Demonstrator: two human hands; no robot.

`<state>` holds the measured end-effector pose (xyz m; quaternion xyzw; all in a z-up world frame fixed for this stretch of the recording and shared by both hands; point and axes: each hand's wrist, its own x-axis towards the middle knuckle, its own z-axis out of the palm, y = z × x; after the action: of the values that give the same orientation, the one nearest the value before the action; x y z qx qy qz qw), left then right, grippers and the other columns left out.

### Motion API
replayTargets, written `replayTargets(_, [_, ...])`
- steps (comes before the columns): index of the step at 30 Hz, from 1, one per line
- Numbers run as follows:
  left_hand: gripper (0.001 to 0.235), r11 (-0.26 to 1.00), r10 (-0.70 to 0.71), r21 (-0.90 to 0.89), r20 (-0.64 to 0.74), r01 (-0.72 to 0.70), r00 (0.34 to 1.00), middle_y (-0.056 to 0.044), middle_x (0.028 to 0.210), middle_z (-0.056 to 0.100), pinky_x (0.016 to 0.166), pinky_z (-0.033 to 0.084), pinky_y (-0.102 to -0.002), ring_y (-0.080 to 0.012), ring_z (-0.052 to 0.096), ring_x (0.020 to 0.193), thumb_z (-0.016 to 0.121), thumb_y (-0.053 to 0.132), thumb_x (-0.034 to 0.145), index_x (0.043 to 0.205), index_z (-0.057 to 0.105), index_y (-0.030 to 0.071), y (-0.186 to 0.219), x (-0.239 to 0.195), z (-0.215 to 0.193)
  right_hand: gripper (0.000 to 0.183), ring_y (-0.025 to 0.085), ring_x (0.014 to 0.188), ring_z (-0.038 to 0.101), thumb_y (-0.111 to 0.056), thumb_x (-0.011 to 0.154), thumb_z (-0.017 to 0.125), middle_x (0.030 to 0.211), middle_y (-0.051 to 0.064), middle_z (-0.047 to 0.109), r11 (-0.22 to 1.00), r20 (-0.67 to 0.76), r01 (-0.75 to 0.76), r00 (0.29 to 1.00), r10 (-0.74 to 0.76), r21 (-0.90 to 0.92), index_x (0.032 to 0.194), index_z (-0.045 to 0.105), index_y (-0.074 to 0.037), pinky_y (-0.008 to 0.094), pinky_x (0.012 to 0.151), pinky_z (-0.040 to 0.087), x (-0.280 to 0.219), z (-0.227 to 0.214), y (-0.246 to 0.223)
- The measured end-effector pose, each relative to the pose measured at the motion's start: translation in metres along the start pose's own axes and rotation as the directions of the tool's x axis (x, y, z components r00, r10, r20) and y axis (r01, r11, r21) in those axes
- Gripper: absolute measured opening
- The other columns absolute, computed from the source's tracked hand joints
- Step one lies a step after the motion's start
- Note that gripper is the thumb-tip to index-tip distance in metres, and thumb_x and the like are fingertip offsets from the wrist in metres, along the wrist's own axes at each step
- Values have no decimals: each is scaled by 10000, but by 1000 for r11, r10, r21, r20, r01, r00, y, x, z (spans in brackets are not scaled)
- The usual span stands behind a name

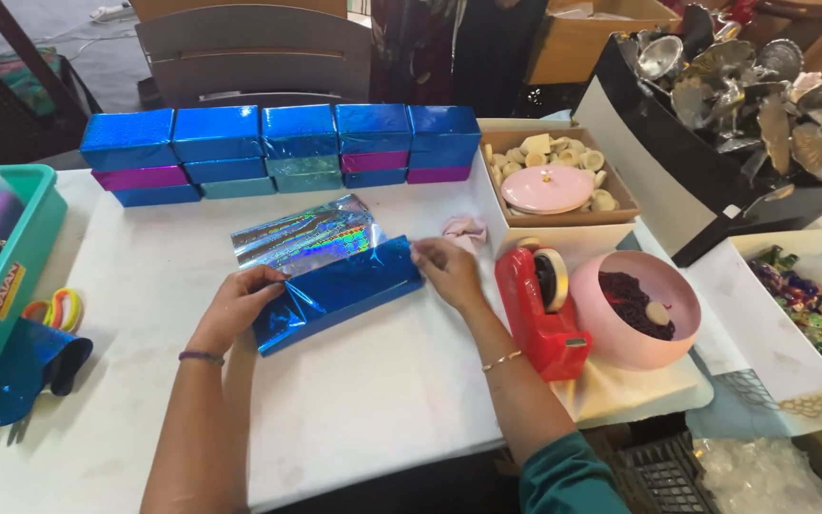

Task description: The person places small wooden items into a small wooden box and closes it. They then wrap the box in shiny blue metallic paper, folding the edges and securing them with clear tape from a red dispenser. Finally, the wrapped box is placed on a stack of similar wrapped boxes.

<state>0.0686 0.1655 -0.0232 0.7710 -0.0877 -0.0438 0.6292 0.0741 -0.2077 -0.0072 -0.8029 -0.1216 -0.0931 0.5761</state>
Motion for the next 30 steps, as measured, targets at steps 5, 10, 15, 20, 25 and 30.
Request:
replayTargets(5, [98,1000,-5,-10,12,5,1000,-1,921,702,796,503,-259,-81,613,868,696,96,941,1006,724,28,-12,9,-3,401,262,1088,698,-391,903,766,1132,102,753,847,10,320,937,-349,-425,1162,723,-88,366,960,523,-7,11,-71])
replayTargets(10, [85,999,31,-15,22,-31,999,7,918,705,798,504,-251,-73,609,866,703,91,942,995,729,30,-25,15,-4,642,343,1266,586,-530,878,752,1328,178,668,711,309,547,837,-452,-441,1310,667,-62,448,1079,434,21,42,-61])
replayTargets(15, [78,997,74,-36,43,-72,996,17,942,706,824,499,-242,-67,615,904,691,90,945,1000,715,41,-24,15,-8,707,312,1221,622,-599,789,779,1263,147,703,779,439,445,864,-245,-442,1276,699,-93,442,1091,402,43,63,-42])
replayTargets(20, [102,998,50,-28,29,-49,998,9,944,705,836,500,-246,-74,618,916,690,129,960,1007,711,41,-19,12,-4,606,266,1139,686,-560,667,853,1178,98,762,913,366,234,925,-103,-334,1111,789,-153,380,997,502,45,72,-34])
replayTargets(25, [211,999,28,-15,-57,-28,998,5,952,718,854,512,-250,-85,653,938,749,186,906,1065,707,52,1,11,17,575,250,1080,703,-513,611,905,1126,85,769,929,320,125,947,-7,-349,1056,812,-160,360,936,536,42,67,-45])
replayTargets(30, [251,993,-4,112,-172,23,985,-9,918,770,789,540,-266,-98,679,843,834,224,829,1021,789,69,18,2,24,389,196,1063,713,-423,802,831,1111,54,784,968,394,62,918,40,-243,1074,807,-146,333,961,524,46,55,-22])
